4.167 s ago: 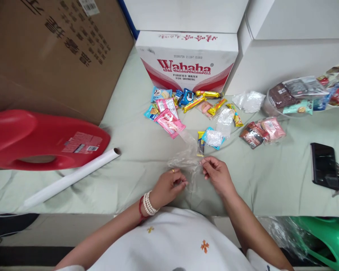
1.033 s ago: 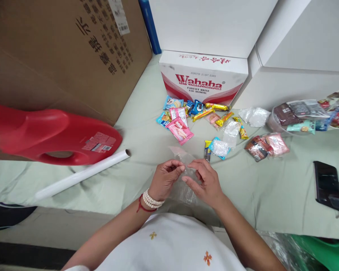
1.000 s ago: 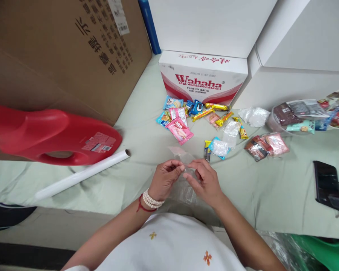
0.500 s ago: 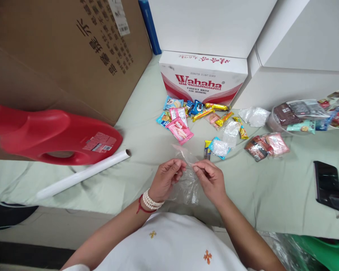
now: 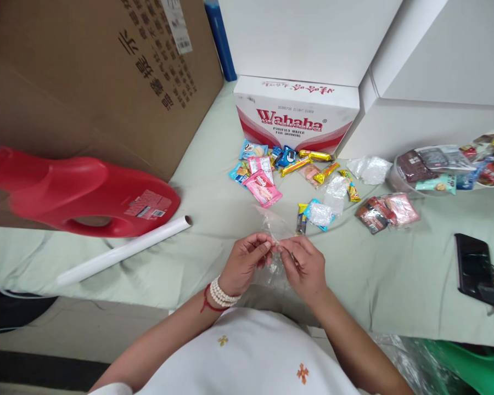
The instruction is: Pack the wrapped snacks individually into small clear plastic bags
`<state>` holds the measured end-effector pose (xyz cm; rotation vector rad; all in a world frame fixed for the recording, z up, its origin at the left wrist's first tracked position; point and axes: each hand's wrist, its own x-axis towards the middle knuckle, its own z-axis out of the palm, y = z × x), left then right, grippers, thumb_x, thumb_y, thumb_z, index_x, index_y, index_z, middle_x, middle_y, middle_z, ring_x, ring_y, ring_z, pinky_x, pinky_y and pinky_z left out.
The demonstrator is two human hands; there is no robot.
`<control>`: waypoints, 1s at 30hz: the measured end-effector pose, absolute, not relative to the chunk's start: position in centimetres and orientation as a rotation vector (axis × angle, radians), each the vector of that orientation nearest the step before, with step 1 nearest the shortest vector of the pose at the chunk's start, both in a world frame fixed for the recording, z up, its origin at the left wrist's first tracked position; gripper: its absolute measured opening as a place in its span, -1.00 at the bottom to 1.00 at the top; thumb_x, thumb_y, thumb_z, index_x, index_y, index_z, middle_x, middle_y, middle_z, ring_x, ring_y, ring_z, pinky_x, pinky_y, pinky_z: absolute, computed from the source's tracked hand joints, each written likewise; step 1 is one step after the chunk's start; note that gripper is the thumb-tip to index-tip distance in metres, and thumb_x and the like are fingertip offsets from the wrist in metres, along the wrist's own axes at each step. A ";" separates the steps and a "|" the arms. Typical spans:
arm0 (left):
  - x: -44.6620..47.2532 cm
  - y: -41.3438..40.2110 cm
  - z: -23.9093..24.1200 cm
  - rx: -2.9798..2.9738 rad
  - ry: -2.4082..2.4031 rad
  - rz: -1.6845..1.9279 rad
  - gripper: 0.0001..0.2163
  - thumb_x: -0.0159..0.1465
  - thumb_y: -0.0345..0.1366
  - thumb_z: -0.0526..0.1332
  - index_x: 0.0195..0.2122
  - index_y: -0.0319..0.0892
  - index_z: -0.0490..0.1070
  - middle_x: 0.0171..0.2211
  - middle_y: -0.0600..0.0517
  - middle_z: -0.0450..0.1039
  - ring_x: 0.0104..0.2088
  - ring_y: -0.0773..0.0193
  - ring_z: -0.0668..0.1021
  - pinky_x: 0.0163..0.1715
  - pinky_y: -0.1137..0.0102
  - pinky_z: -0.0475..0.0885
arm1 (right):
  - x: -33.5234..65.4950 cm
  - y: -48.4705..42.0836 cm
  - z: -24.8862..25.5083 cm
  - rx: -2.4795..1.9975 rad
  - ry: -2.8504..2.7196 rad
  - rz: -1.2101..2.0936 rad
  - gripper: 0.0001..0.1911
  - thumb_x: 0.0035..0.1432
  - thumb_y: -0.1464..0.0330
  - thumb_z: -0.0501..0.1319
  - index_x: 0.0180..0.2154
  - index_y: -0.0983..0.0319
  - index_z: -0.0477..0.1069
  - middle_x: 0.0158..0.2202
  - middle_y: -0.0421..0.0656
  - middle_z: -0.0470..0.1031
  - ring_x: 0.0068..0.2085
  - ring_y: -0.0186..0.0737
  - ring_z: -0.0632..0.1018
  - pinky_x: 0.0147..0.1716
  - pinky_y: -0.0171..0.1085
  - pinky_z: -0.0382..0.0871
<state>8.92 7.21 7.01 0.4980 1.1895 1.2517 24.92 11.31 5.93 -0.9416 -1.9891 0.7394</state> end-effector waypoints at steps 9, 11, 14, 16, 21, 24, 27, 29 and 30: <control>9.3 7.4 6.7 0.568 1.267 1.275 -0.64 0.12 0.01 0.45 -0.38 -0.22 0.51 -0.52 0.10 0.44 -0.56 0.45 0.33 -0.57 0.48 0.18 | 24.8 11.0 5.9 -0.967 -1.880 0.940 -0.84 0.33 0.38 0.26 -0.12 0.10 0.61 -0.29 -0.14 0.57 -0.35 -0.24 0.55 -0.40 -0.27 0.43; 9.1 7.3 6.7 0.550 1.233 1.282 -0.66 0.13 -0.01 0.44 -0.37 -0.20 0.48 -0.52 0.11 0.43 -0.55 0.44 0.33 -0.56 0.49 0.19 | 24.9 11.0 6.0 -1.014 -1.769 1.074 -0.89 0.32 0.33 0.29 -0.17 0.10 0.61 -0.32 -0.16 0.54 -0.36 -0.25 0.52 -0.41 -0.28 0.40; 8.0 6.7 6.7 0.505 1.150 1.322 -0.73 0.14 -0.11 0.43 -0.40 -0.18 0.45 -0.38 0.05 0.50 -0.46 0.41 0.43 -0.46 0.49 0.31 | 25.2 11.5 6.1 -1.058 -1.523 1.266 -0.89 0.29 0.25 0.32 -0.22 0.12 0.58 -0.32 -0.18 0.51 -0.29 -0.24 0.53 -0.33 -0.28 0.42; 6.7 5.9 6.7 0.439 1.069 1.346 -0.78 0.12 -0.20 0.42 -0.43 -0.18 0.41 -0.22 -0.02 0.56 -0.28 0.31 0.54 -0.28 0.43 0.43 | 25.5 11.9 6.3 -1.039 -1.373 1.338 -0.83 0.30 0.19 0.29 -0.25 0.14 0.51 -0.27 -0.14 0.51 -0.20 -0.18 0.55 -0.24 -0.22 0.47; 2.6 2.5 7.3 0.208 0.855 1.261 -0.76 0.07 -0.24 0.36 -0.50 -0.16 0.28 -0.06 -0.15 0.59 -0.02 -0.06 0.63 -0.03 0.07 0.54 | 26.1 12.3 7.4 -1.052 -1.182 1.511 -0.74 0.36 0.10 0.20 -0.25 0.12 0.26 -0.15 -0.12 0.53 -0.28 -0.20 0.60 -0.44 -0.28 0.49; -0.1 0.8 7.4 0.138 0.932 1.256 -0.77 0.07 -0.24 0.36 -0.42 -0.14 0.30 -0.14 -0.09 0.60 -0.35 0.14 0.66 -0.38 0.27 0.58 | 25.9 12.5 7.7 -1.175 -1.047 1.564 -0.65 0.28 0.04 0.29 -0.24 0.11 0.24 -0.33 -0.25 0.50 -0.59 -0.41 0.40 -0.72 -0.43 0.18; -2.8 0.4 6.5 0.134 1.120 1.299 -0.74 0.05 -0.24 0.38 -0.34 -0.13 0.30 -0.19 -0.04 0.57 -0.57 0.39 0.50 -0.69 0.53 0.26 | 25.0 13.5 6.9 -1.260 -0.957 1.601 -0.56 0.11 0.02 0.41 -0.28 0.13 0.26 -0.49 -0.36 0.37 -0.66 -0.47 0.24 -0.78 -0.46 0.02; -4.1 1.0 5.6 0.189 1.348 1.305 -0.70 0.04 -0.22 0.39 -0.34 -0.14 0.28 -0.25 -0.01 0.54 -0.55 0.40 0.47 -0.67 0.54 0.24 | 24.2 14.4 5.9 -1.309 -0.946 1.622 -0.52 0.02 0.02 0.45 -0.30 0.14 0.27 -0.54 -0.39 0.32 -0.67 -0.48 0.21 -0.78 -0.46 0.01; -4.5 1.3 5.2 0.244 1.519 1.312 -0.70 0.03 -0.21 0.39 -0.34 -0.14 0.28 -0.28 0.01 0.51 -0.50 0.37 0.48 -0.61 0.52 0.28 | 23.8 14.8 5.3 -1.335 -0.958 1.623 -0.52 0.00 0.02 0.45 -0.31 0.14 0.27 -0.55 -0.39 0.32 -0.67 -0.47 0.21 -0.78 -0.46 0.01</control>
